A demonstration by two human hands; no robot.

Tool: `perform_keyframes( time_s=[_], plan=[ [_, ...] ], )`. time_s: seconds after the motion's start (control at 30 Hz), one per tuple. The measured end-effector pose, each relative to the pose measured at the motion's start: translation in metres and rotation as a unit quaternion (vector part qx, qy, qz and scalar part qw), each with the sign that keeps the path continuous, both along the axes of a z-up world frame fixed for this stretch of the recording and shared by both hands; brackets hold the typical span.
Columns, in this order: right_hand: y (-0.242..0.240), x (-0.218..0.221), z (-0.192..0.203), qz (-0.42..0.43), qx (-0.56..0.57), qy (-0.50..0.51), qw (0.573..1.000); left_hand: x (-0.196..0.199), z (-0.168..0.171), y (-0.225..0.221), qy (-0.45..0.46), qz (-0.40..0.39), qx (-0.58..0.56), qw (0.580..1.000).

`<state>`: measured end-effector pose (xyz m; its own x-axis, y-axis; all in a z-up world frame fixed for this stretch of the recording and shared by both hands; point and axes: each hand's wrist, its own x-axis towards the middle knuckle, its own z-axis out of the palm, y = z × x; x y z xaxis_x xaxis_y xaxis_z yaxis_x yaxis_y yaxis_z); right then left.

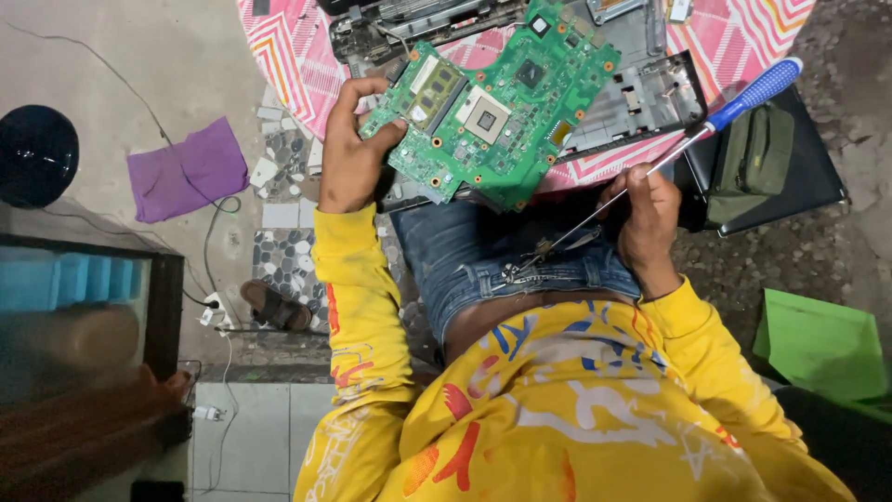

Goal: Removing screws and RAM modules from a laptop motherboard using a screwdriver.

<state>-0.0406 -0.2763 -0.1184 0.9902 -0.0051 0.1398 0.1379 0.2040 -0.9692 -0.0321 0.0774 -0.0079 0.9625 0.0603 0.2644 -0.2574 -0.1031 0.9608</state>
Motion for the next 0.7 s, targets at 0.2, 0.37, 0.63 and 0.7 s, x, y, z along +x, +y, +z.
perform_keyframes(
  time_s=[0.2,0.37,0.63,0.7],
  plan=[
    [0.006,0.008,0.025,-0.029,0.059,-0.086,0.994,-0.019,0.005,-0.003,0.025,0.059,-0.17,0.983],
    [-0.03,0.043,0.085,0.053,-0.093,-0.062,0.992,-0.041,-0.007,0.004,0.032,0.076,-0.235,0.969],
    [-0.053,0.107,0.12,0.015,-0.636,-0.281,0.719,-0.075,-0.018,-0.004,0.027,0.095,-0.34,0.935],
    [-0.048,0.122,0.113,-0.006,-0.67,-0.331,0.664,-0.081,-0.016,-0.006,0.022,0.094,-0.345,0.934]
  ],
)
